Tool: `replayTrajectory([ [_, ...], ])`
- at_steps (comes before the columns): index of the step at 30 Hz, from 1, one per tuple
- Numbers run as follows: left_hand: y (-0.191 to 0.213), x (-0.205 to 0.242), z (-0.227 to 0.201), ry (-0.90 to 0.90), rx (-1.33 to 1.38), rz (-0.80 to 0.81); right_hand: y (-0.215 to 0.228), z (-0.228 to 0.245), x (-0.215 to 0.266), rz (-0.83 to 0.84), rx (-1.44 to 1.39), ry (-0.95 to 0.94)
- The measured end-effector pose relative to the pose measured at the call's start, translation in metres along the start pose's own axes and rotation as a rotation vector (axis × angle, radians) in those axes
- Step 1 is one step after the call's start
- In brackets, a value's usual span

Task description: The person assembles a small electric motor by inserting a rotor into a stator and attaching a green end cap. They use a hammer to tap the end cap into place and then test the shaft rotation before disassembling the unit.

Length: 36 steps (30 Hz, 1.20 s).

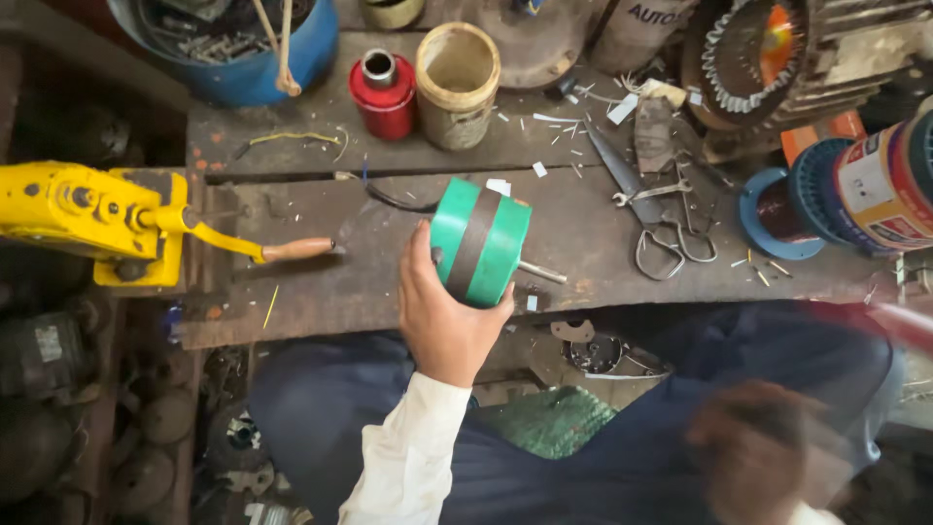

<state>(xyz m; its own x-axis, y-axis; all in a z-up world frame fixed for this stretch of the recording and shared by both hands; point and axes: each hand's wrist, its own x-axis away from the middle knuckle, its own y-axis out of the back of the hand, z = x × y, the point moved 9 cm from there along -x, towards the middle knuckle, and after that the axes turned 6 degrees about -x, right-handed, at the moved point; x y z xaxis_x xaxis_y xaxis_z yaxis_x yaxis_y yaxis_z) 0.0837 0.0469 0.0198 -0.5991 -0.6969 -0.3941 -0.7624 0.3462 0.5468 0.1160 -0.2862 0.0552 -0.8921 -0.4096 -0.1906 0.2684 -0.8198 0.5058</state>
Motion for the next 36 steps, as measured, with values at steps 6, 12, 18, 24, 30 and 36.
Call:
replayTrajectory([
  [6,-0.001,-0.01,-0.004,-0.038,-0.025,-0.065,-0.035,-0.07,-0.015,0.244,0.493,-0.265],
  [12,-0.002,-0.003,-0.004,-0.022,0.002,-0.001,-0.043,-0.016,-0.087,0.061,0.489,-0.077],
  [18,0.0,0.003,0.003,-0.028,0.04,0.022,-0.086,-0.021,-0.124,0.063,0.732,0.052],
  [24,0.0,0.004,0.004,-0.048,0.047,0.008,-0.106,0.019,-0.115,-0.018,0.57,0.402],
  [30,0.0,0.004,0.002,-0.063,0.036,-0.013,-0.15,0.046,-0.11,0.196,0.526,0.635],
  [36,0.001,0.004,0.001,-0.064,0.046,-0.015,-0.168,0.021,-0.119,0.19,0.563,0.603],
])
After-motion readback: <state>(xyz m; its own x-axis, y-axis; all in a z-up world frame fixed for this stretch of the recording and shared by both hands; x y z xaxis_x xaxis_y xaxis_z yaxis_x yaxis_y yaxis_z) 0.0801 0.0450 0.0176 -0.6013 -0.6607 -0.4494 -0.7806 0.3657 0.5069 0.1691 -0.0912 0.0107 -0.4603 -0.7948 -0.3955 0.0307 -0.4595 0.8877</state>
